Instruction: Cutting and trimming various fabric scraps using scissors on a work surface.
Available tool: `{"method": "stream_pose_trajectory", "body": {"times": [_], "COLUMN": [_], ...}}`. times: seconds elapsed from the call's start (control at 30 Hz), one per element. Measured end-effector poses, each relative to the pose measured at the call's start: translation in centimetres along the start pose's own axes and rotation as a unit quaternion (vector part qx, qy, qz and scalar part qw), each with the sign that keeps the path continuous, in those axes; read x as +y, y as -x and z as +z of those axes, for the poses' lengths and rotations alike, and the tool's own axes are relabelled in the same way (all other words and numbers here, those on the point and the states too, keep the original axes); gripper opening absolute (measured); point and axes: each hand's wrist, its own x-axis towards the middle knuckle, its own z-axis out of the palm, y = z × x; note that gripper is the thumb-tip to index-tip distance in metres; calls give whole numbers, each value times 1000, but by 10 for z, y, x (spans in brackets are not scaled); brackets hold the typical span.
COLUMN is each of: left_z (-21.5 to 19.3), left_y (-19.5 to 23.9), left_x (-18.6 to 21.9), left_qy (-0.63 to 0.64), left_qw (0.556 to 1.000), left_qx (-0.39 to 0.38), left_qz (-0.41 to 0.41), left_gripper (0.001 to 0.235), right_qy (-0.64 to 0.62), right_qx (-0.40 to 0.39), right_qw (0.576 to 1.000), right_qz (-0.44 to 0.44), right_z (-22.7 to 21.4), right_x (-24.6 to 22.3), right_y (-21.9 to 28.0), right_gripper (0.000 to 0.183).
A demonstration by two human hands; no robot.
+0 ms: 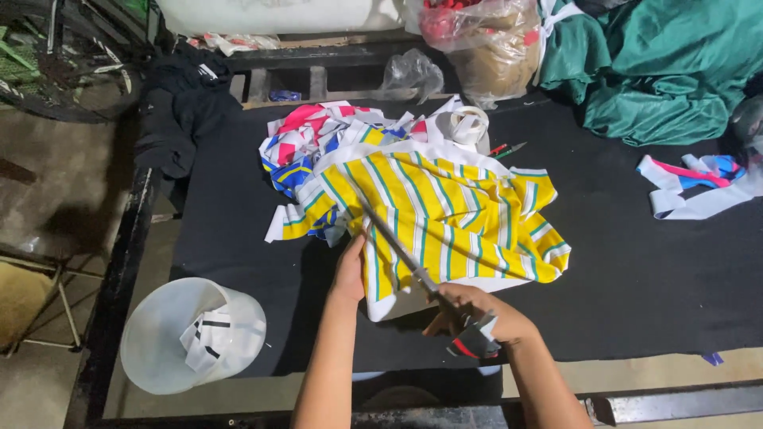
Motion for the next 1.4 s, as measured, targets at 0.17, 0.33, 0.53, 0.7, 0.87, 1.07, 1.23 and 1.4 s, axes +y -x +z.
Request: {"method": "stream_pose_trajectory", "body": {"times": [0.17, 0.33, 0.53, 0.7, 0.87, 1.07, 1.23, 1.4], "left_z": [-9, -26, 25, 13, 10, -23, -40, -25], "left_y": [-18, -33, 40, 39, 10, -11, -33, -13], "left_x": [-3, 0, 55, 65, 53, 17, 11, 21], "left_qy": [-47, 144, 259, 260, 197, -282, -370, -376], "left_qw": [997, 989, 957, 951, 964, 927, 880, 886], "left_qx": [38, 21, 73, 92, 83, 107, 93, 121], "left_qz": [-39, 29, 109, 142, 160, 222, 283, 245], "left_gripper": [54, 56, 48, 48, 55, 58, 56, 48], "right_qy": [1, -119, 16, 91, 226, 325, 420, 465], "right_qx": [-60, 13, 261, 448, 619, 638, 568, 533], "right_qw": [991, 984, 963, 882, 738, 698, 685, 684], "right_qz": [119, 133, -65, -112, -143, 17, 177, 175], "right_z": [7, 13, -19, -24, -20, -36, -52, -56], "right_x": [1, 47, 125, 83, 27, 8, 21, 25], "right_y": [-3, -11, -12, -4, -7, 11, -6, -7], "right_gripper": [60, 61, 80, 78, 67, 74, 73, 67]}}
